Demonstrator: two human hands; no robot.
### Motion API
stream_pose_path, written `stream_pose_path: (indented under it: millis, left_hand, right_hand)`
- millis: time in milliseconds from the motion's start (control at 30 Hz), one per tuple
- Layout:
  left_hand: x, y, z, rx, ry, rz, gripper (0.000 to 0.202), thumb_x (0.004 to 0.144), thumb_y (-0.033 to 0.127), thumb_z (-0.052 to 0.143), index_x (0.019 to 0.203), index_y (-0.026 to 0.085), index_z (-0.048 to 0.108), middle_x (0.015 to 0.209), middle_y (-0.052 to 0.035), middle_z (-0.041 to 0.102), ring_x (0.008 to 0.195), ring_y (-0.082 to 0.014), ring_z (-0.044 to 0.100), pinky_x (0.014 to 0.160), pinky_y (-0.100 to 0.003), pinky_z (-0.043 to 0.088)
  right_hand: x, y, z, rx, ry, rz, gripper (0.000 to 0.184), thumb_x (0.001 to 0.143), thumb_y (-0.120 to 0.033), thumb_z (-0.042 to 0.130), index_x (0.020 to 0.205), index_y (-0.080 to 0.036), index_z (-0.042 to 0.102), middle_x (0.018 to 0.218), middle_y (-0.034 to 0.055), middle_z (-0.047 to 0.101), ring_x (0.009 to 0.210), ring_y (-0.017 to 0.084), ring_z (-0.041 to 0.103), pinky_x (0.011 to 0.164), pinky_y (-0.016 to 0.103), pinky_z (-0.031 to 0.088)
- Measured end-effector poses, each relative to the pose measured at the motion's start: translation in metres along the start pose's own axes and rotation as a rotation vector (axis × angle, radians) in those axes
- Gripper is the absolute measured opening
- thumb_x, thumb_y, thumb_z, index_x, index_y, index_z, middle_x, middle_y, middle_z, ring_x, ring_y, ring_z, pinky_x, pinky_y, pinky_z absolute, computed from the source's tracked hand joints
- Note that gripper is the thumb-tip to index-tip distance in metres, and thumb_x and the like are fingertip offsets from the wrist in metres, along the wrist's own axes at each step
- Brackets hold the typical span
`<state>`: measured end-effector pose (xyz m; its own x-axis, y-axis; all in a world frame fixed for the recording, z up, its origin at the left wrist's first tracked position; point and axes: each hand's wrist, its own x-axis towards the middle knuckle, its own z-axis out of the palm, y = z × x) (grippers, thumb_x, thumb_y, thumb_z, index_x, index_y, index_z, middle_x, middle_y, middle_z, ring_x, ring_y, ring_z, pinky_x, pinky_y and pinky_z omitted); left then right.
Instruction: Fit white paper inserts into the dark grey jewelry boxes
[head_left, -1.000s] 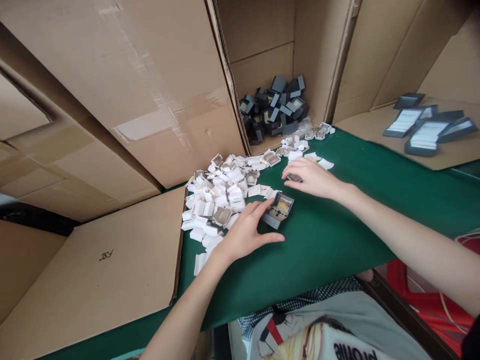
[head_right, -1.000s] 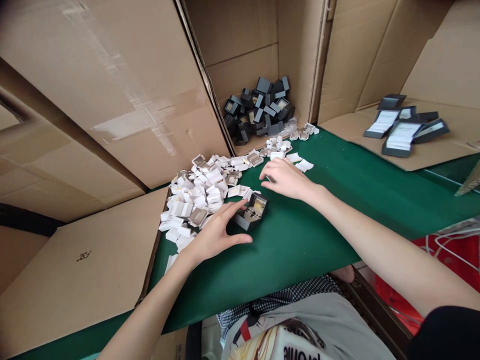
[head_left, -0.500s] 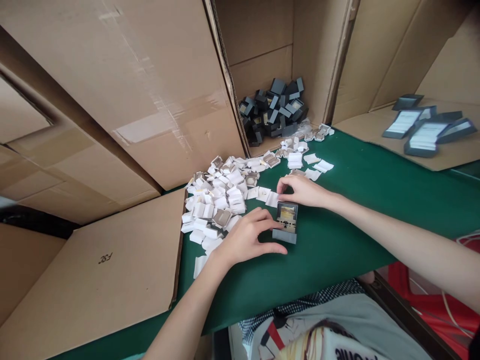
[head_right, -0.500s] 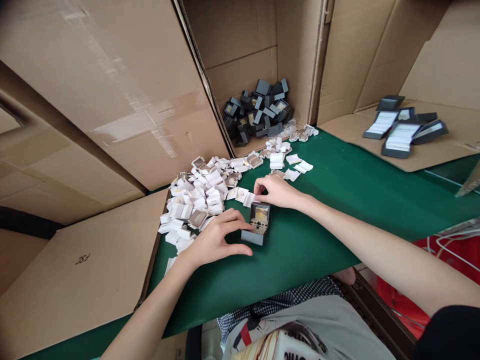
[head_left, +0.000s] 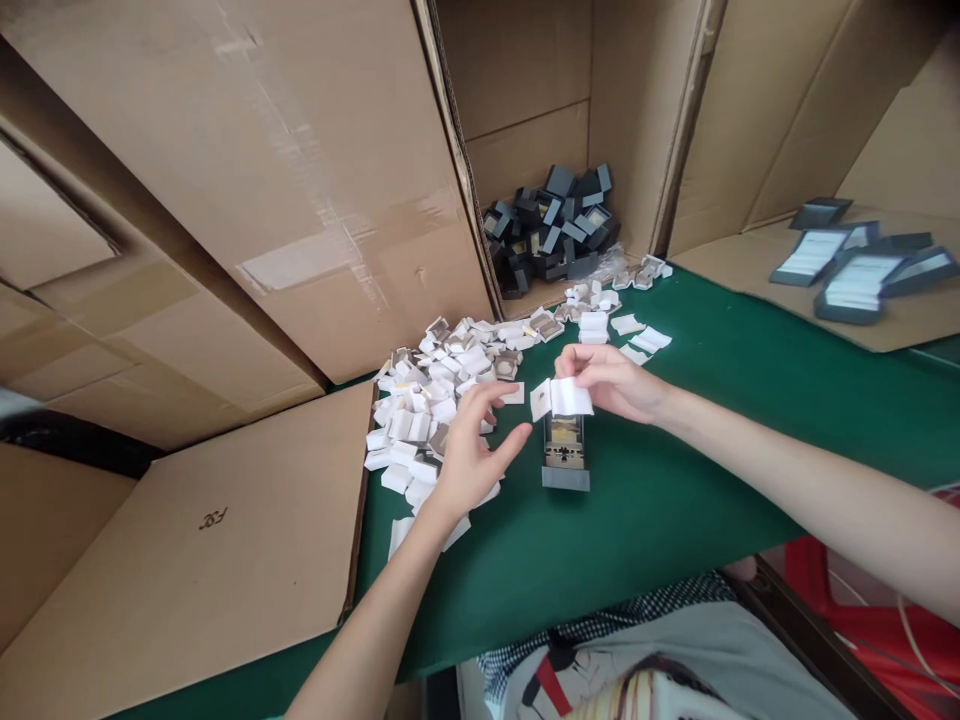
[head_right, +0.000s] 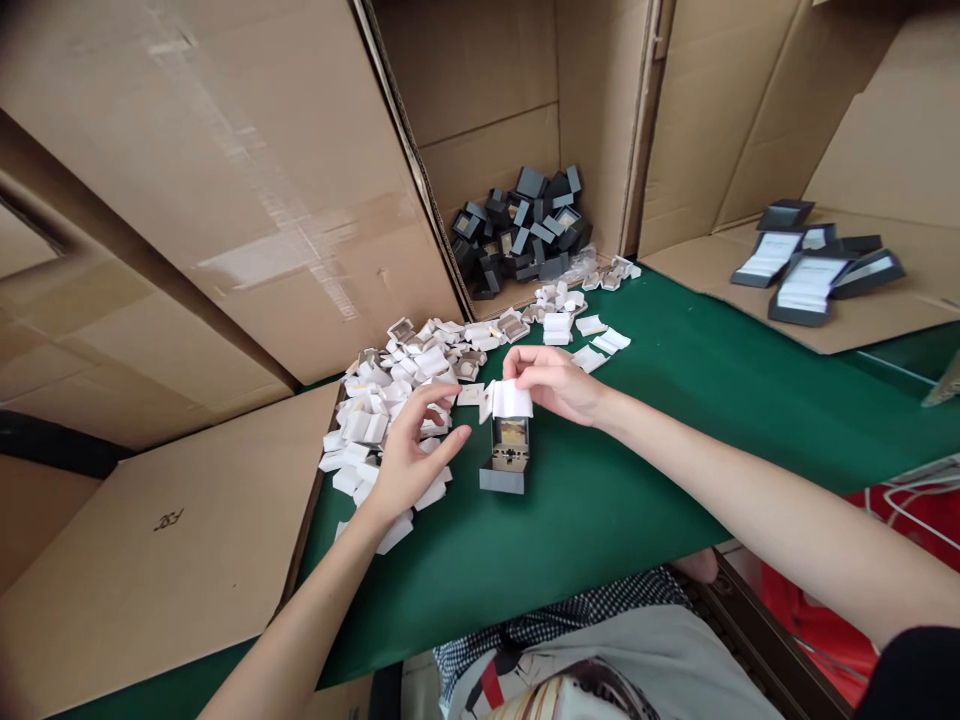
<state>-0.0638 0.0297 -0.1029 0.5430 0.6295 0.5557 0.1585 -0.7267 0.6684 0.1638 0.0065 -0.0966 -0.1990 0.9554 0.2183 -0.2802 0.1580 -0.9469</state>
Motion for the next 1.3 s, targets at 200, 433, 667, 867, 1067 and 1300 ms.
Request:
stream_pose_path:
  millis: [200, 433, 667, 867, 1067, 1300]
  left_hand:
    - [0.004, -0.003, 0.006, -0.442, -0.161, -0.29, 0.045, 0.083, 0.035, 0.063, 0.126, 0.023, 0.053, 0.112, -0.0074, 0.063, 0.104, -0.0172, 0.057, 0.091, -0.031, 0.045]
    - [0.006, -0.013, 0.004, -0.607, 0.057, -0.413, 0.038, 0.077, 0.036, 0.07, 0.111, 0.019, 0.064, 0.1, -0.005, 0.063, 0.069, -0.0064, 0.054, 0.058, -0.017, 0.044]
    - [0.007, -0.014, -0.003, -0.439, 0.219, -0.366, 0.059, 0.079, 0.037, 0.068, 0.133, 0.031, 0.044, 0.139, -0.0075, 0.046, 0.104, -0.0157, 0.061, 0.086, -0.029, 0.053]
    - [0.003, -0.004, 0.003, -0.113, 0.044, -0.157, 0.033, 0.088, 0.034, 0.056, 0.12, 0.027, 0.057, 0.132, -0.0063, 0.052, 0.117, -0.0188, 0.053, 0.093, -0.032, 0.048]
    - [-0.003, 0.002, 0.003, -0.143, -0.356, -0.171, 0.075, 0.074, 0.043, 0.072, 0.139, 0.03, 0.035, 0.143, -0.008, 0.041, 0.124, -0.0235, 0.046, 0.096, -0.036, 0.045]
    - [-0.005, 0.009, 0.008, -0.064, -0.467, -0.118, 0.075, 0.067, 0.05, 0.075, 0.131, 0.026, 0.043, 0.127, -0.0077, 0.048, 0.113, -0.0227, 0.05, 0.096, -0.037, 0.046]
  right_hand:
    - [-0.003, 0.008, 0.014, 0.105, -0.154, 0.026, 0.012, 0.065, -0.013, 0.062, 0.069, -0.015, 0.051, 0.07, -0.0017, 0.047, 0.062, 0.01, 0.045, 0.055, 0.022, 0.035]
    - [-0.001, -0.004, 0.009, 0.105, 0.009, -0.035, 0.015, 0.067, -0.015, 0.065, 0.067, -0.017, 0.05, 0.071, -0.0022, 0.049, 0.066, 0.012, 0.054, 0.059, 0.026, 0.043]
    - [0.0, -0.019, -0.002, -0.056, 0.278, -0.094, 0.016, 0.068, -0.02, 0.07, 0.077, -0.017, 0.057, 0.076, -0.0003, 0.056, 0.068, 0.011, 0.055, 0.057, 0.023, 0.043]
    - [-0.005, -0.017, 0.012, -0.374, 0.257, -0.219, 0.013, 0.074, -0.021, 0.069, 0.08, -0.017, 0.058, 0.077, 0.0005, 0.058, 0.068, 0.012, 0.055, 0.063, 0.027, 0.046]
    - [-0.018, -0.026, 0.024, -0.559, 0.158, -0.319, 0.009, 0.079, -0.022, 0.067, 0.084, -0.018, 0.06, 0.08, 0.001, 0.059, 0.069, 0.011, 0.054, 0.063, 0.025, 0.047]
    - [-0.023, -0.027, 0.028, -0.566, 0.043, -0.275, 0.013, 0.08, -0.026, 0.068, 0.087, -0.018, 0.061, 0.084, 0.0034, 0.062, 0.075, 0.014, 0.059, 0.069, 0.028, 0.051]
